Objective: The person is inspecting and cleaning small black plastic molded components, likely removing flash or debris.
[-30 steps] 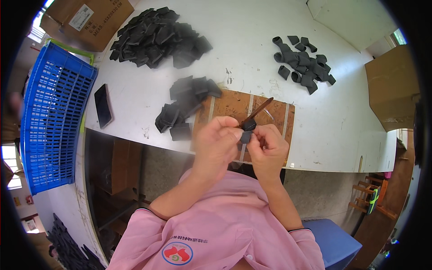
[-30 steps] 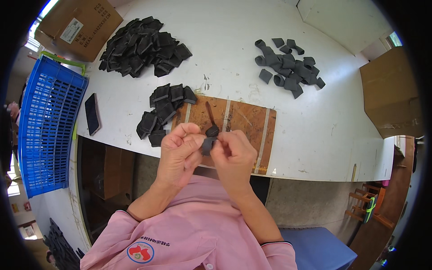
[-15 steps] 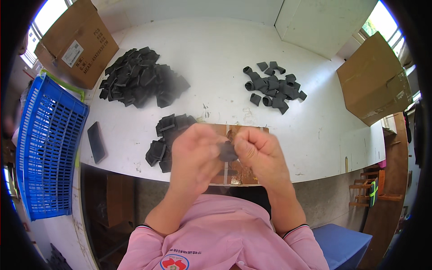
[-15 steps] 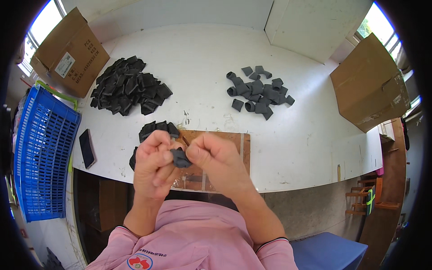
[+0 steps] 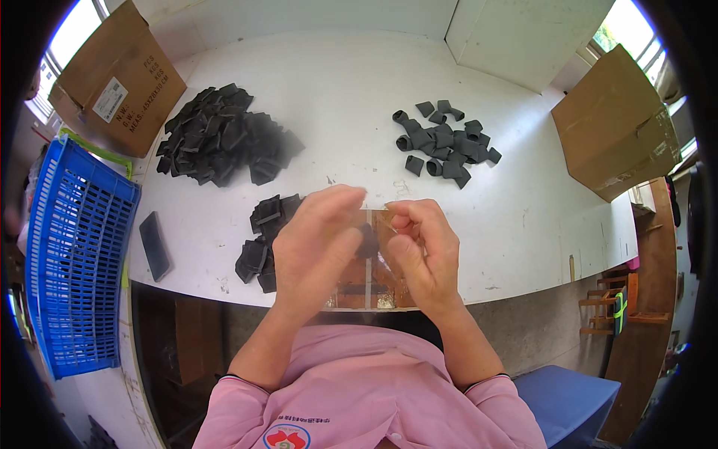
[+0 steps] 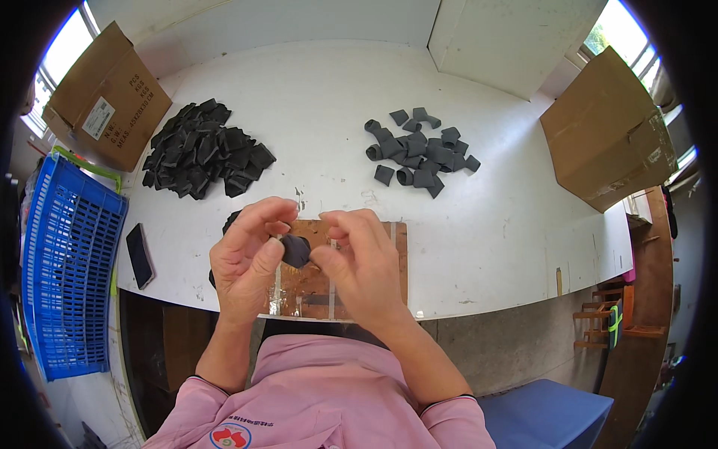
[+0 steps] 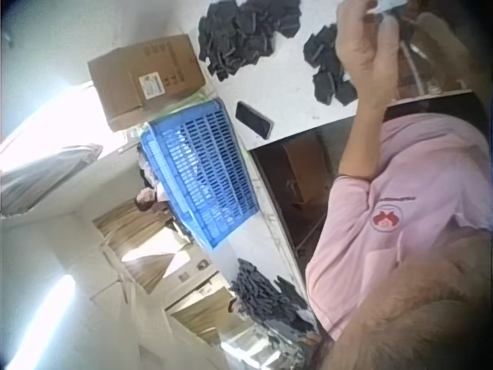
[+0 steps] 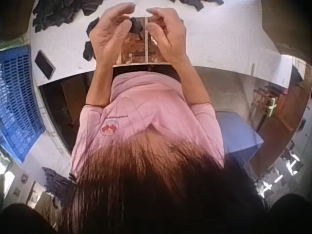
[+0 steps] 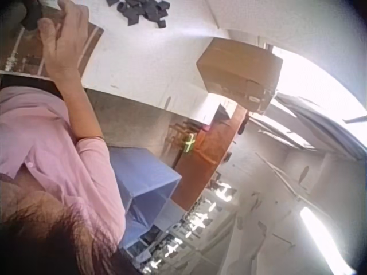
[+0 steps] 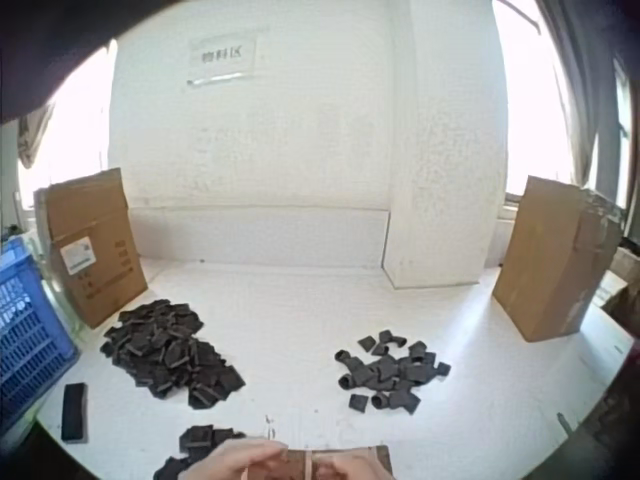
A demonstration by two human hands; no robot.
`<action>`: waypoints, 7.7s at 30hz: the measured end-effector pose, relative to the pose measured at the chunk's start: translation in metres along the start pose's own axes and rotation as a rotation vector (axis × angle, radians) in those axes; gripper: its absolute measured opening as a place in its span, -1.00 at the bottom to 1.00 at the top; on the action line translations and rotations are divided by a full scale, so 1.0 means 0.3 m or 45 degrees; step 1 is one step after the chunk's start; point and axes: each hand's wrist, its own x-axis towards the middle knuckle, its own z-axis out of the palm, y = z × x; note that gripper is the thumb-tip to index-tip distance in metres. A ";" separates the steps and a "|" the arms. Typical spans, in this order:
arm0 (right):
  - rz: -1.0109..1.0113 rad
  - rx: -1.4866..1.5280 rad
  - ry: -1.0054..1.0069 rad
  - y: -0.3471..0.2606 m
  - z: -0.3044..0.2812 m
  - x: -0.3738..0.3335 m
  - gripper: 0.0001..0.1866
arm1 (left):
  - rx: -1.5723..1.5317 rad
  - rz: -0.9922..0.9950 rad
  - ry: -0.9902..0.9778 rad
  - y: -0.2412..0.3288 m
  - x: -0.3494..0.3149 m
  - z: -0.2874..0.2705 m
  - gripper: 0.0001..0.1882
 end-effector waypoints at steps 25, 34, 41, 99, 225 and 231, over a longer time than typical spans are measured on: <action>-0.162 -0.325 -0.126 -0.077 0.012 0.011 -0.86 | -0.169 -0.522 0.030 0.004 -0.046 -0.015 -0.83; -0.208 -0.615 -0.252 -0.018 0.044 0.004 -0.91 | 0.363 -0.341 0.053 -0.021 -0.080 -0.022 -0.89; 0.186 -0.312 -0.361 -0.129 -0.044 0.037 -0.73 | 0.685 -0.290 0.341 -0.128 -0.282 -0.175 -0.87; 0.694 0.787 -0.524 -0.001 0.016 0.069 -0.74 | -0.731 -0.656 0.322 0.003 -0.049 0.017 -0.82; 0.231 -0.079 -0.023 0.025 0.073 -0.138 -0.88 | -0.591 -0.928 0.407 -0.063 -0.173 0.037 -0.90; 0.346 0.017 -0.080 0.013 0.064 -0.147 -0.87 | -0.634 -0.941 0.325 -0.066 -0.180 0.038 -0.94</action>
